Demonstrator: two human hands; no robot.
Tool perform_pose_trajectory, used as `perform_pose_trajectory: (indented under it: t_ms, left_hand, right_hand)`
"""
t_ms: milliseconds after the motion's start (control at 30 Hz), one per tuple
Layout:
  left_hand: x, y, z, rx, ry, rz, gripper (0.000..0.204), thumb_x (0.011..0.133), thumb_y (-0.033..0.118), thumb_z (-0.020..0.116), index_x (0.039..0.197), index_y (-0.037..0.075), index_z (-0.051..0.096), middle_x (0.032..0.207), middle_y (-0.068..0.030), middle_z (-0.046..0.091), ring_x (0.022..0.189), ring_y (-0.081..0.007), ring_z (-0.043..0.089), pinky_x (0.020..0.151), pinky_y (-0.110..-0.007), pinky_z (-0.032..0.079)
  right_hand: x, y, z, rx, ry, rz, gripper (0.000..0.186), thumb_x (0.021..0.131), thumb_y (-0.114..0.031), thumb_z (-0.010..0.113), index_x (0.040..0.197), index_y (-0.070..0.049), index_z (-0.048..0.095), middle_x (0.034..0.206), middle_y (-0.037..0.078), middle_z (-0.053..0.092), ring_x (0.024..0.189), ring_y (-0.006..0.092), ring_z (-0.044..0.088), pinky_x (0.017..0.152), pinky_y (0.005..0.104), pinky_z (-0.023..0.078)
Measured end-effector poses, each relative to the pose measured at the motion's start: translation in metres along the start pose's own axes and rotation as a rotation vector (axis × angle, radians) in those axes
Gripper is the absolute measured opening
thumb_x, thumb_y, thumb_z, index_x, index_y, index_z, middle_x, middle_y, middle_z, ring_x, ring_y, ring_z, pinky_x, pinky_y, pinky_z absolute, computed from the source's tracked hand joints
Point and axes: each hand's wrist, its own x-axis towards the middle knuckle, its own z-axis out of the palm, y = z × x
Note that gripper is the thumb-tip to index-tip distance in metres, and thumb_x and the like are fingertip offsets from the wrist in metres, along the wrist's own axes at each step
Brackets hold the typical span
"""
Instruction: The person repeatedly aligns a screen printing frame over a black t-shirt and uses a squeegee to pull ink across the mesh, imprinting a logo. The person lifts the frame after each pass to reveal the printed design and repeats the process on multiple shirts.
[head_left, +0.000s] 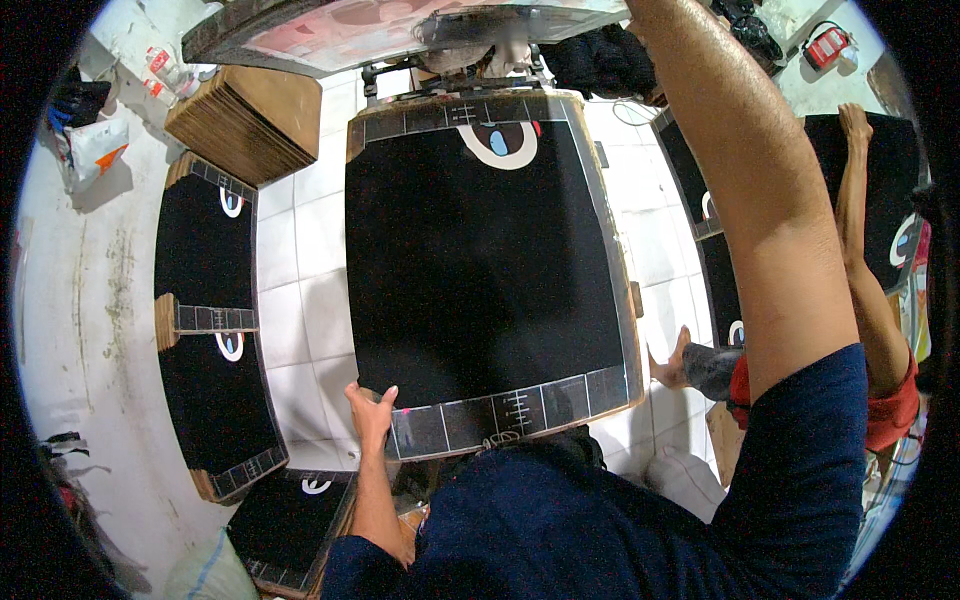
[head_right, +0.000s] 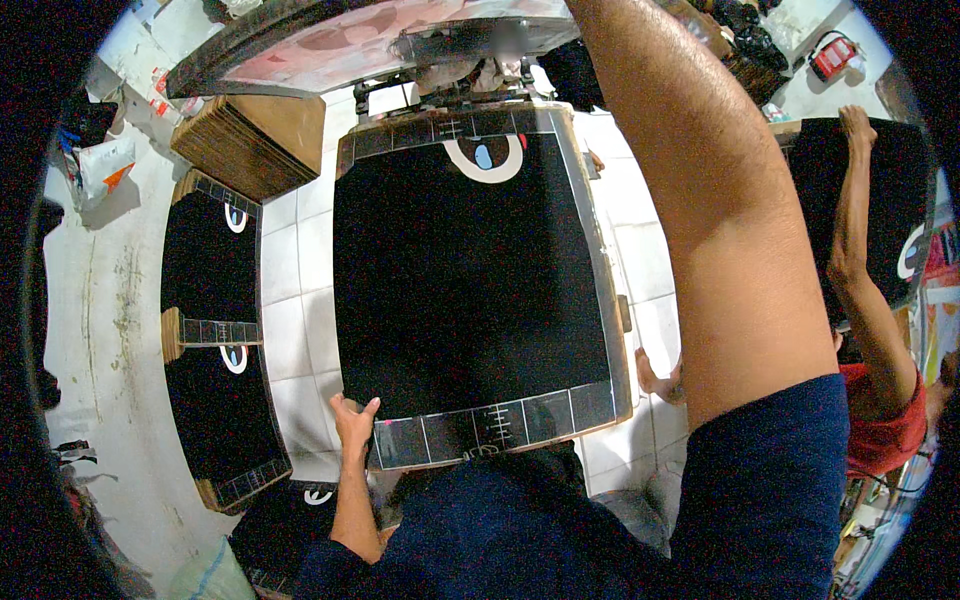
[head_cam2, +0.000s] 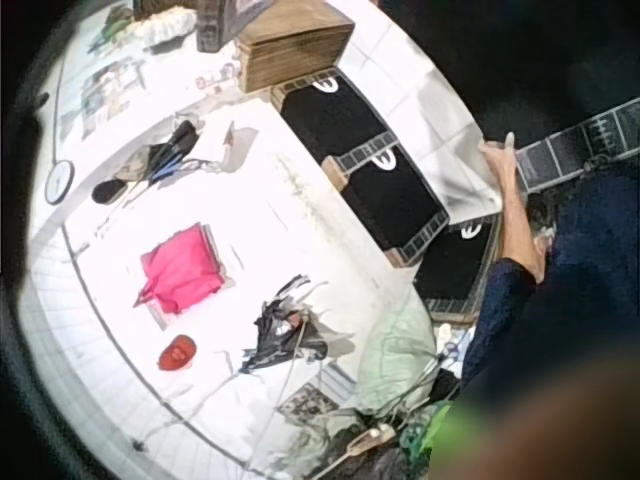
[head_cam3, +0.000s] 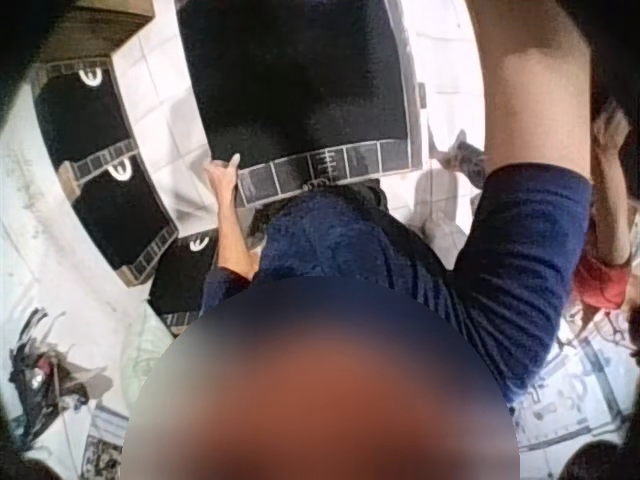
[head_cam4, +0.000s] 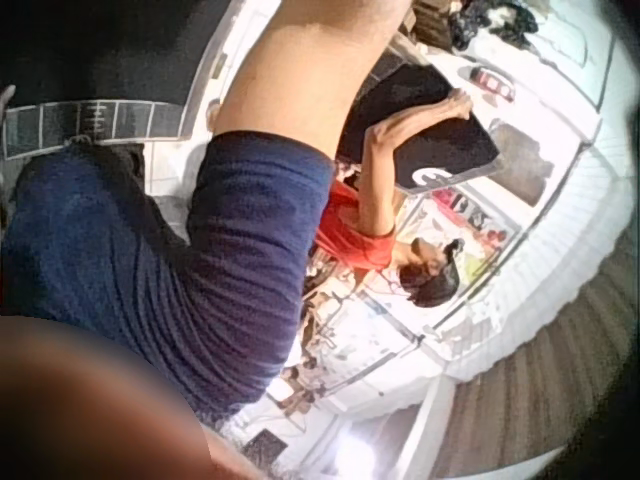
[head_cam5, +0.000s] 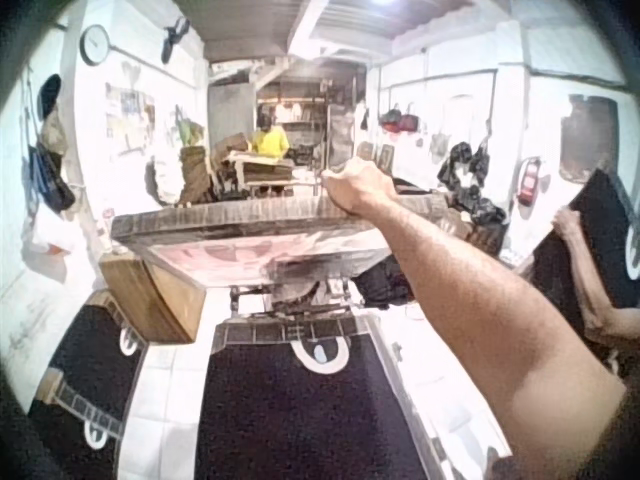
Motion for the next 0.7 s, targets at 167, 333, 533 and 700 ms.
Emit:
perform_pose_trajectory:
  t_ms: [167,333,533,700]
  left_hand:
    - [0.004,-0.002,0.006,-0.059,-0.04,-0.089,0.08,0.073,0.032,0.093,0.127,-0.004,0.047,0.124,-0.0291,0.06,0.112,-0.0431,0.061,0.099,-0.048,0.047]
    - [0.013,-0.017,0.018,0.019,0.016,0.045,0.078,0.069,0.032,0.095,0.122,-0.004,0.051,0.117,-0.0231,0.056,0.114,-0.0391,0.054,0.1,-0.047,0.045]
    - [0.027,0.039,-0.002,0.256,0.106,0.204,0.095,0.075,0.054,0.085,0.136,-0.008,0.046,0.131,-0.0297,0.052,0.125,-0.046,0.049,0.107,-0.052,0.041]
    - [0.08,0.203,-0.072,-1.045,-0.122,0.41,0.057,0.105,0.036,0.06,0.146,-0.001,0.043,0.139,-0.0193,0.054,0.124,-0.0303,0.058,0.1,-0.047,0.051]
  right_hand:
    - [0.013,0.0,0.004,-0.01,0.005,0.004,0.068,0.089,-0.053,0.058,0.122,0.005,0.069,0.125,0.027,0.069,0.121,0.0402,0.065,0.102,0.0454,0.051]
    - [0.004,-0.005,-0.004,0.05,-0.001,0.055,0.066,0.089,-0.055,0.058,0.121,0.001,0.071,0.126,0.027,0.068,0.121,0.0407,0.065,0.103,0.0462,0.051]
    - [-0.04,0.01,0.0,0.125,0.046,0.029,0.052,0.093,-0.054,0.055,0.11,-0.012,0.079,0.112,0.019,0.075,0.111,0.0353,0.071,0.1,0.0443,0.052]
    - [-0.132,0.058,0.045,0.122,0.143,-0.142,0.035,0.094,-0.042,0.059,0.098,-0.013,0.078,0.087,0.013,0.075,0.079,0.0366,0.073,0.073,0.0468,0.058]
